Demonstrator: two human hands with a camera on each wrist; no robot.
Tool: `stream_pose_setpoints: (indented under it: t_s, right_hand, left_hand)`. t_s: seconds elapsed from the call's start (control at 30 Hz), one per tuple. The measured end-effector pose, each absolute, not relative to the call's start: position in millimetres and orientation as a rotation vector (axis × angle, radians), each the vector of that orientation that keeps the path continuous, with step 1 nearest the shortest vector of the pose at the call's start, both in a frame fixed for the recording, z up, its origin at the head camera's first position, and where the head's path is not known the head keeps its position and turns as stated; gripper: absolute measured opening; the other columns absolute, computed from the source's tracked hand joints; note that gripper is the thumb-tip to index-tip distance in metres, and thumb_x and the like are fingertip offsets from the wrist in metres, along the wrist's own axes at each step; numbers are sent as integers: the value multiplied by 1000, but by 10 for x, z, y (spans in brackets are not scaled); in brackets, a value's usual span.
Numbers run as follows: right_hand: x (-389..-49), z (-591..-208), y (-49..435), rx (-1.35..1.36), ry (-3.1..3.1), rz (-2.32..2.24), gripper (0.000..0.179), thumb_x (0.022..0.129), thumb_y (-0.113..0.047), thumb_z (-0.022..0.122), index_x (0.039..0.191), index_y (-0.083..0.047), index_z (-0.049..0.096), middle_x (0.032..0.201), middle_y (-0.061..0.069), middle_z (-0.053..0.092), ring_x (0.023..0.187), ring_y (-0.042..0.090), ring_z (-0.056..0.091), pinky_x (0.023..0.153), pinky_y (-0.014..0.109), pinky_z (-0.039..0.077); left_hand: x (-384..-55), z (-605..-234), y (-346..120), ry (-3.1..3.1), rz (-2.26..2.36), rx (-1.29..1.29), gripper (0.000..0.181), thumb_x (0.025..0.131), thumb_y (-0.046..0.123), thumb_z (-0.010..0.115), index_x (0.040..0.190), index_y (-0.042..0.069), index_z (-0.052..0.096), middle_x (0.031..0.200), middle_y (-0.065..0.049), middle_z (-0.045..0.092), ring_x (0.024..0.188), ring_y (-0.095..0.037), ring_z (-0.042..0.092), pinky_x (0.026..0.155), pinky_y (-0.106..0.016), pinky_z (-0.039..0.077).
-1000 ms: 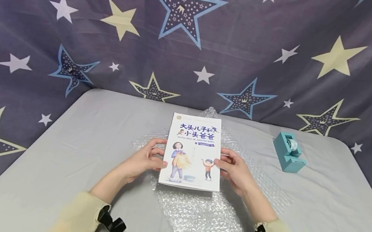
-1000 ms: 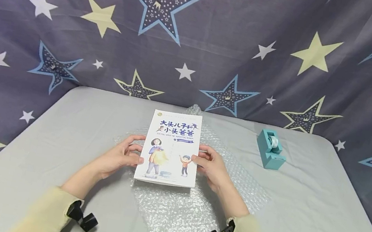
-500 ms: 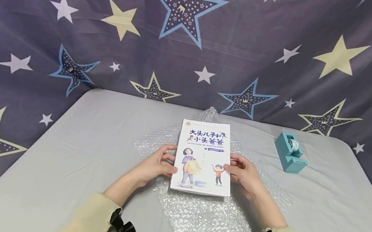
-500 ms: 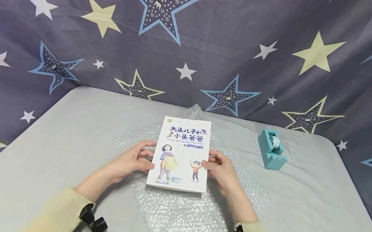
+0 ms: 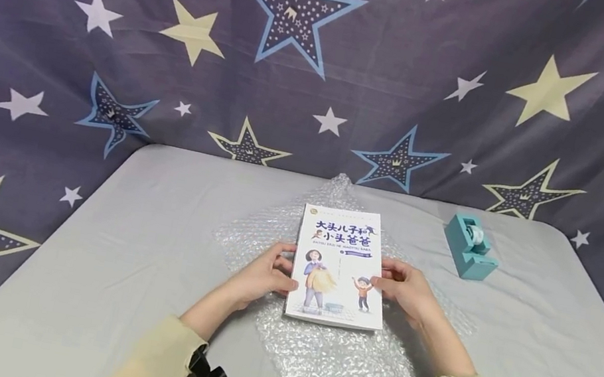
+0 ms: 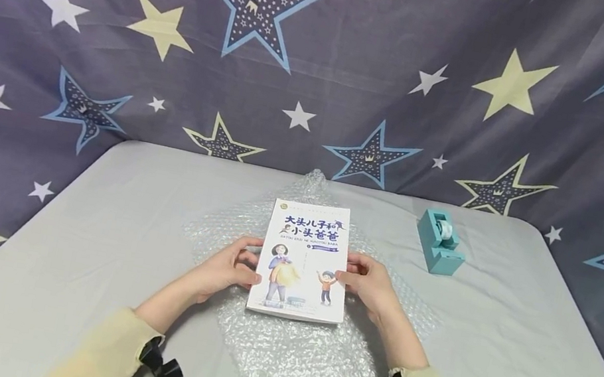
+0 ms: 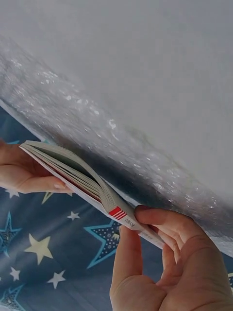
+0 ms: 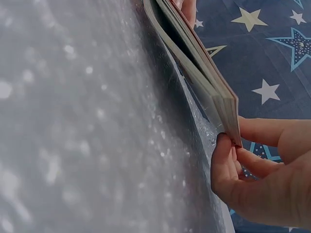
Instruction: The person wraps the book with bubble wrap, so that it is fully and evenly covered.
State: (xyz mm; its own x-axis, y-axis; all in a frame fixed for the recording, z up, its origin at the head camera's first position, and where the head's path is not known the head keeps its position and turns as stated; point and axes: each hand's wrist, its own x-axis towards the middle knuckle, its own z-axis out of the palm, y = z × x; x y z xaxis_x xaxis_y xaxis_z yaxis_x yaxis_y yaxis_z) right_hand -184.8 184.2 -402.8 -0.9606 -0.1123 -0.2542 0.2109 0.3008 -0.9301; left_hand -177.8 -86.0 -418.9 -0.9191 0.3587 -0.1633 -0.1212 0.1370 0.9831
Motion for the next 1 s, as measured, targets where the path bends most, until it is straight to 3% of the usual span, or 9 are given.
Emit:
stream_pose_setpoints:
  t_s: [0.57,1.0]
  right_hand:
    - [-1850,-4090,1859,129,2365,-1567,48,83,-11,63,124,7,46,96,9,57,76,10,52,64,22,48]
    - [-1847,-4108,1823,101,2400,-1547,45,81,-6,64,121,9,49,92,9,58,76,10,54,68,27,53]
  left_hand:
    - [-1752,-4199,-799,2138,1759,189,68,75,-2,65,133,-4,30,88,-12,54,65,-12,56,64,-34,54]
    - [-1762,-4206,-813,2315,1619,164,64,74,1,68,130,-2,37,86,-10,56,64,-14,55,57,-27,53]
